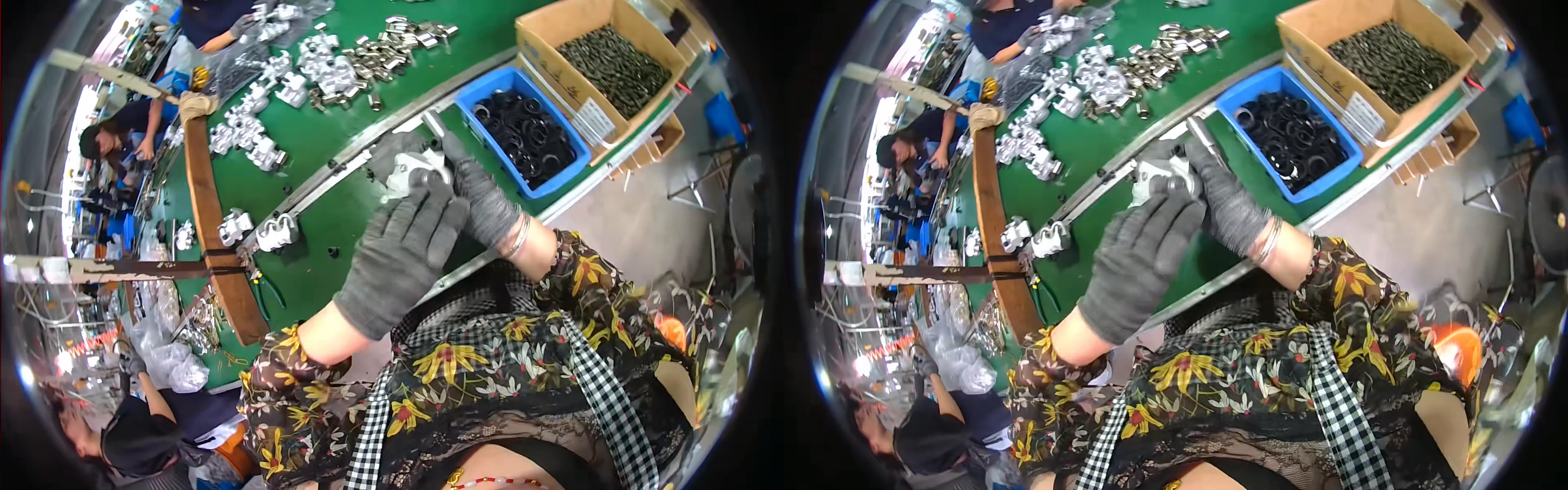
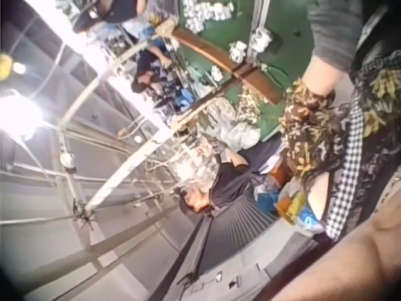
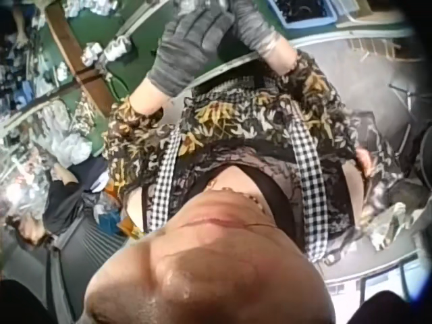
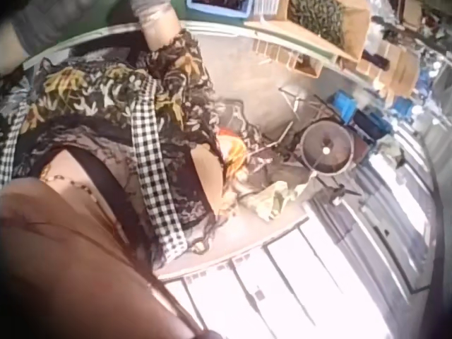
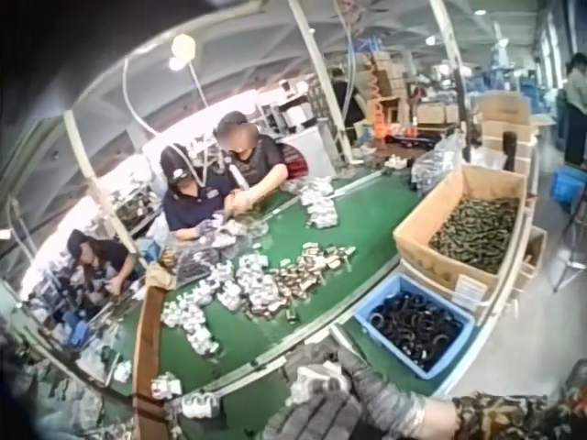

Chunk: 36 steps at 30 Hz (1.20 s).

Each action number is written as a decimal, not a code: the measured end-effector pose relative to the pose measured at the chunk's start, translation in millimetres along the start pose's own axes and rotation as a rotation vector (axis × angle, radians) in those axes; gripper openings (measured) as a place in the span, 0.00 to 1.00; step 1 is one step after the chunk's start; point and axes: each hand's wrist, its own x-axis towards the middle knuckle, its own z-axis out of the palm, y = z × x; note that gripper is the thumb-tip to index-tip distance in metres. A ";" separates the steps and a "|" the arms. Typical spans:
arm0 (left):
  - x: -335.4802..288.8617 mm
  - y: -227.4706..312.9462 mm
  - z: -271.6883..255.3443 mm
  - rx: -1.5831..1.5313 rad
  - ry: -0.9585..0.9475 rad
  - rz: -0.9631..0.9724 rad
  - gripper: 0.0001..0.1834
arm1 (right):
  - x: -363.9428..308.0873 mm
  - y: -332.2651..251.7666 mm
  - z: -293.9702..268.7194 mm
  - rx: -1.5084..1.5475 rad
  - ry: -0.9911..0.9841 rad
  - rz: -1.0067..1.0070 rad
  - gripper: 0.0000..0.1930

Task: Manually assembling small metal and plastic components at a factory workstation.

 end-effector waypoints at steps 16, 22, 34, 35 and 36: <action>-23.6 26.9 68.7 -2.406 0.081 -1.174 0.49 | -69.3 -62.6 6.7 -1.540 -0.128 0.053 0.27; -13.9 15.0 67.3 -2.727 -0.017 -0.833 0.45 | -52.5 -166.0 -34.1 -2.474 0.365 -0.355 0.10; -14.3 -2.1 53.3 -2.485 0.314 -1.033 0.44 | -18.6 -163.4 -60.8 -2.619 0.381 -0.217 0.05; -4.4 0.5 39.5 -2.465 0.272 -1.009 0.38 | -26.4 -166.5 -58.8 -2.626 0.385 -0.254 0.05; -11.0 -8.7 52.1 -2.523 0.177 -1.001 0.33 | -28.6 -165.5 -57.7 -2.561 0.348 -0.343 0.06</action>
